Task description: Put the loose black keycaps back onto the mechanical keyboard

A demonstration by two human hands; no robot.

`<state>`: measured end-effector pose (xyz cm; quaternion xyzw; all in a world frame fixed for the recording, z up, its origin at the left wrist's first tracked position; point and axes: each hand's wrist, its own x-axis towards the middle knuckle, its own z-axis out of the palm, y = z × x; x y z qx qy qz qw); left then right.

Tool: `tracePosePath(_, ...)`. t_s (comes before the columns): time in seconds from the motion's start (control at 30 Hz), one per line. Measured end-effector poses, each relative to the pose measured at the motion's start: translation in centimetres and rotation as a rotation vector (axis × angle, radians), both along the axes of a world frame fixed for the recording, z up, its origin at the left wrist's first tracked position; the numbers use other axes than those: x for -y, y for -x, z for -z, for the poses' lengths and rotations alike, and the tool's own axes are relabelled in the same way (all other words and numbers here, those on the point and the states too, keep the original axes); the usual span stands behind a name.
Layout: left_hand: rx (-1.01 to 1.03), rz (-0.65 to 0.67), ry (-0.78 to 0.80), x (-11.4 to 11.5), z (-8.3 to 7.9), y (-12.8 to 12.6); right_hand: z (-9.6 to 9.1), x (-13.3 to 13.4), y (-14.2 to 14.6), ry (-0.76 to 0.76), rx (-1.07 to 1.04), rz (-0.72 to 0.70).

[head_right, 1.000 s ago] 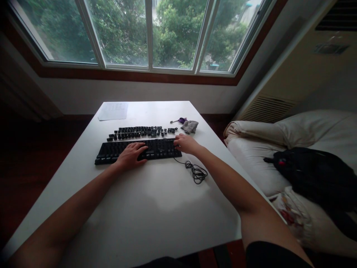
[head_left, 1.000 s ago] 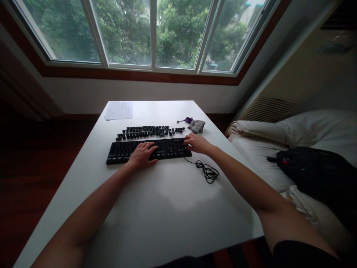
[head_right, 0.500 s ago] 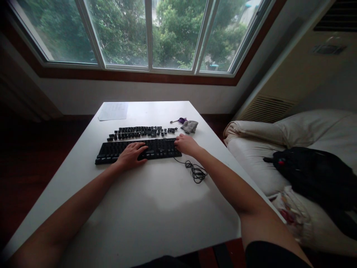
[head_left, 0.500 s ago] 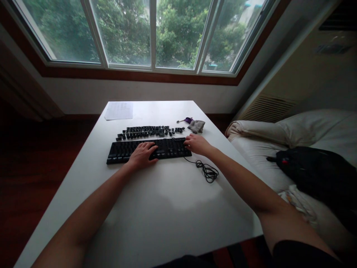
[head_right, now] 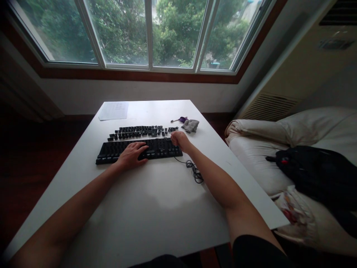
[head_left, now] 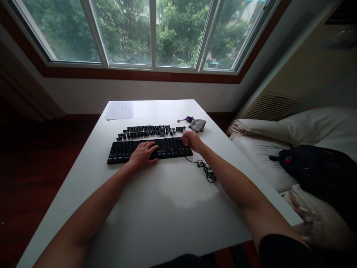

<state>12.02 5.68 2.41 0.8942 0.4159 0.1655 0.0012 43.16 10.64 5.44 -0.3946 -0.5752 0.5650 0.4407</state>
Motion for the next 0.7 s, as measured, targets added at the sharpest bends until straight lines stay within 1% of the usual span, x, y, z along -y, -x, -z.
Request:
tracePosePath(0.1,0.003,0.002,0.001,0.0,-0.1,-0.1,0.9,0.2,0.5,0.047,0.072,-0.005)
tracePosePath(0.2,0.005,0.001,0.009,0.1,-0.1,-0.1,1.6,0.2,0.7,0.052,0.132,-0.001)
tracePosePath(0.27,0.006,-0.003,0.011,0.1,-0.2,-0.1,1.7,-0.1,0.6,0.028,0.161,0.023)
tracePosePath(0.33,0.006,-0.003,0.011,0.1,-0.2,-0.1,1.5,-0.8,0.4,-0.036,0.227,0.095)
tracePosePath(0.4,0.006,-0.002,0.013,0.1,-0.1,-0.1,1.3,-1.7,0.1,-0.161,0.373,0.190)
tracePosePath(0.47,0.003,0.001,0.013,0.1,-0.1,-0.1,1.1,-2.8,0.0,-0.318,0.581,0.264)
tracePosePath(0.53,0.003,0.000,0.008,0.1,-0.2,0.0,1.0,-3.8,0.1,-0.425,0.794,0.276)
tracePosePath(0.6,0.006,0.000,0.002,0.1,-0.2,0.0,0.9,-4.5,0.6,-0.455,0.969,0.240)
tracePosePath(0.7,0.007,0.003,0.001,0.1,-0.4,0.0,0.8,-5.2,1.7,-0.446,1.174,0.180)
